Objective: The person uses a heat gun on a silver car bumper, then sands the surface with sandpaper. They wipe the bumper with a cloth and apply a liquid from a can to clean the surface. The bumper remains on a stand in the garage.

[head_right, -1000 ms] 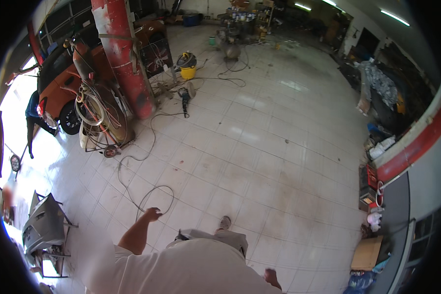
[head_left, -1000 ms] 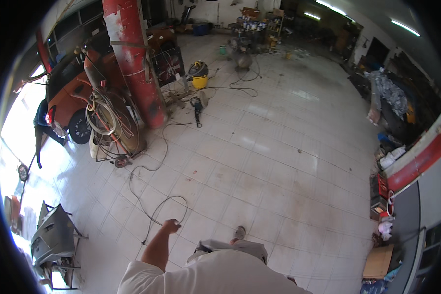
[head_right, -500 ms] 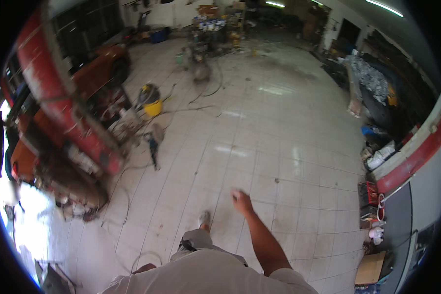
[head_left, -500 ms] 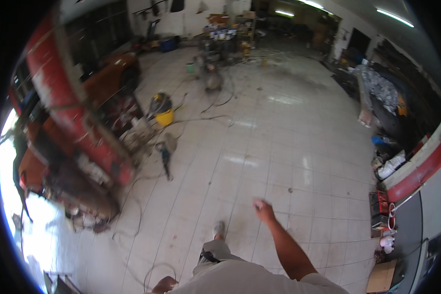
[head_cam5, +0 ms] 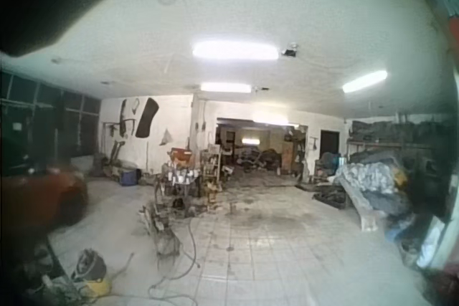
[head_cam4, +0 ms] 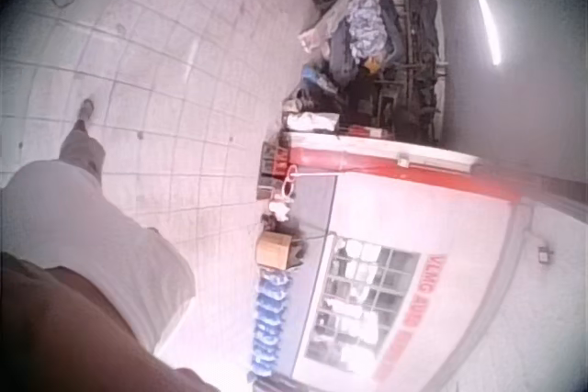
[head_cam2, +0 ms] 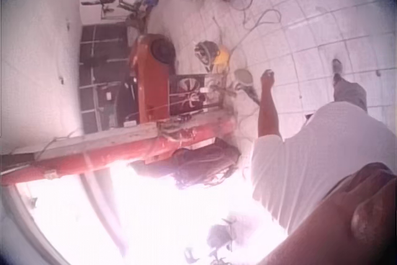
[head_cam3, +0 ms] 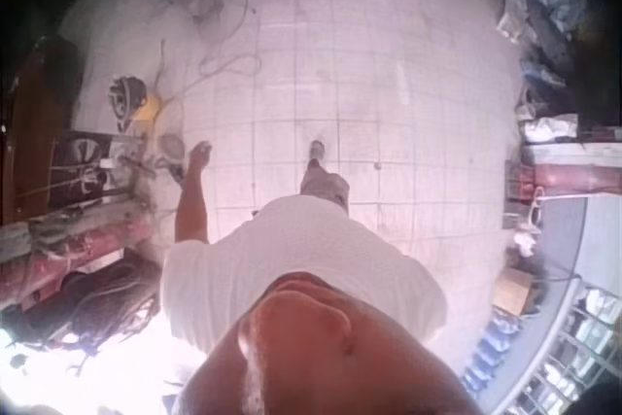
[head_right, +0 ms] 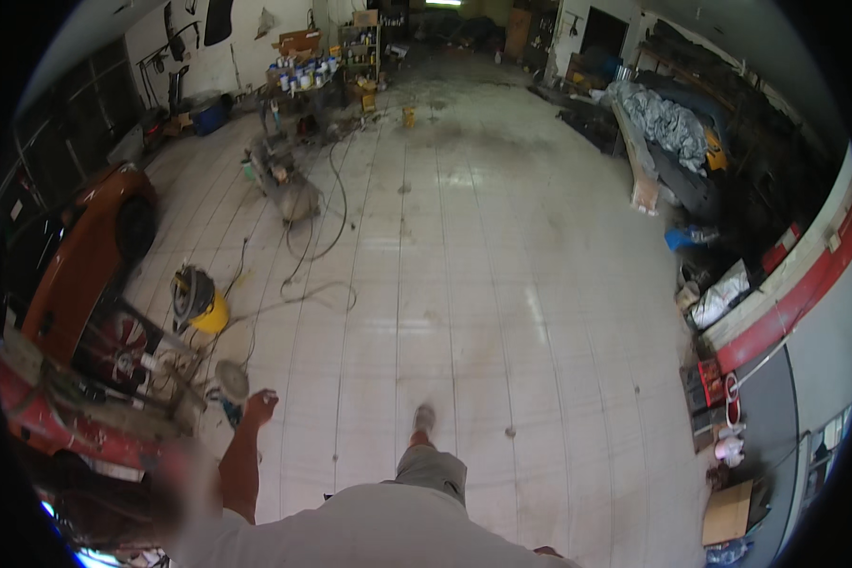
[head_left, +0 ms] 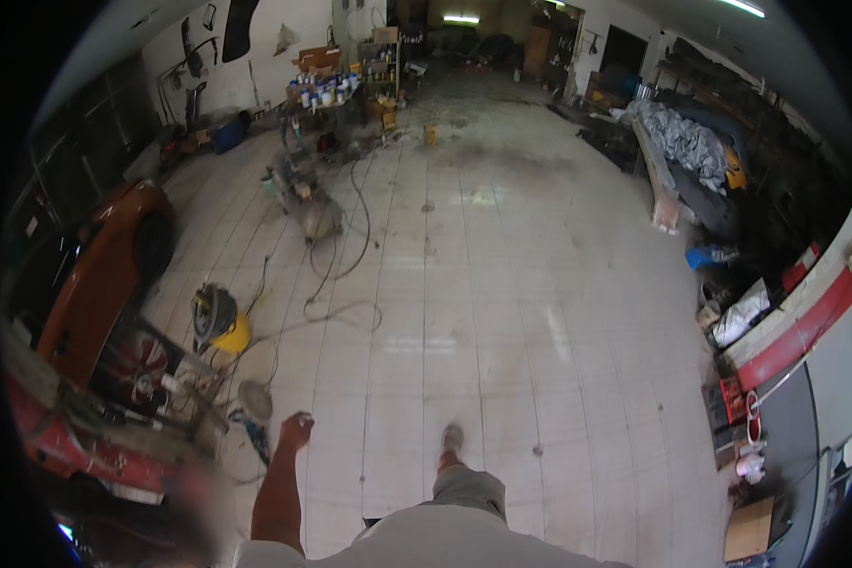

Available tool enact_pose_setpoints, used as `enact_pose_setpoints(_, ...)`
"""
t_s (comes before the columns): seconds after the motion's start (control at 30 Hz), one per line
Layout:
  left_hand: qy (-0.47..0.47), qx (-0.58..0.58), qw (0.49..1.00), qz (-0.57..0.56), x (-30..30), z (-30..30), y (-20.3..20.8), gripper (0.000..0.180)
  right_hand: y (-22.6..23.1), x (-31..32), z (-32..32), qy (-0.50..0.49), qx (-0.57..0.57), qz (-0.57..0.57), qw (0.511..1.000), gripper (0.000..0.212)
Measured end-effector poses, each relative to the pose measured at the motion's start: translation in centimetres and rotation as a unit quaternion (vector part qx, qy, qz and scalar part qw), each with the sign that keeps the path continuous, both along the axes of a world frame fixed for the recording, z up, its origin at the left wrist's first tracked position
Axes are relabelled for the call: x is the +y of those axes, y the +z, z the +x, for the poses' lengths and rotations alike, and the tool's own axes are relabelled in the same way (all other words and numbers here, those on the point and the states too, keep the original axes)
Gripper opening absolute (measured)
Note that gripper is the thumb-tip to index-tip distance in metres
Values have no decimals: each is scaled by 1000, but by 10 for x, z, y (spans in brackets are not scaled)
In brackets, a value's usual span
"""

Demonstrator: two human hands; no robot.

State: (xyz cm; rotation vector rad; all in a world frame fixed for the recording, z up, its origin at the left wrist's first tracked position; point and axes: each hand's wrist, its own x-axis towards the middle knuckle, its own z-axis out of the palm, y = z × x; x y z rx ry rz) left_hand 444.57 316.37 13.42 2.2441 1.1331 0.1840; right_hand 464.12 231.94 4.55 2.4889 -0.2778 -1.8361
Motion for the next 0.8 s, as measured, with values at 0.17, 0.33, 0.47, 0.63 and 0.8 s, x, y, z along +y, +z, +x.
enact_pose_setpoints(0.17, -128, 207, 960, -135, 42, 94, -65, 42, -54, 279, 232, 166, -47, 121, 978, 50)
enact_pose_setpoints(0.33, -8, 280, 919, -276, 69, 146, -100, 49, 125, 647, 524, 196, -364, 404, 816, 44)
enact_pose_setpoints(0.47, -325, 403, 819, -246, 143, 180, -132, 46, 211, 808, 680, 119, -387, 547, 733, 36)
enact_pose_setpoints(0.63, -139, 399, 850, -316, 328, 363, -143, 54, 103, 850, 802, 100, -418, 355, 830, 37)
enact_pose_setpoints(0.8, -80, 222, 972, 5, 584, 641, -99, 47, -11, 724, 814, 191, -172, 201, 945, 35)
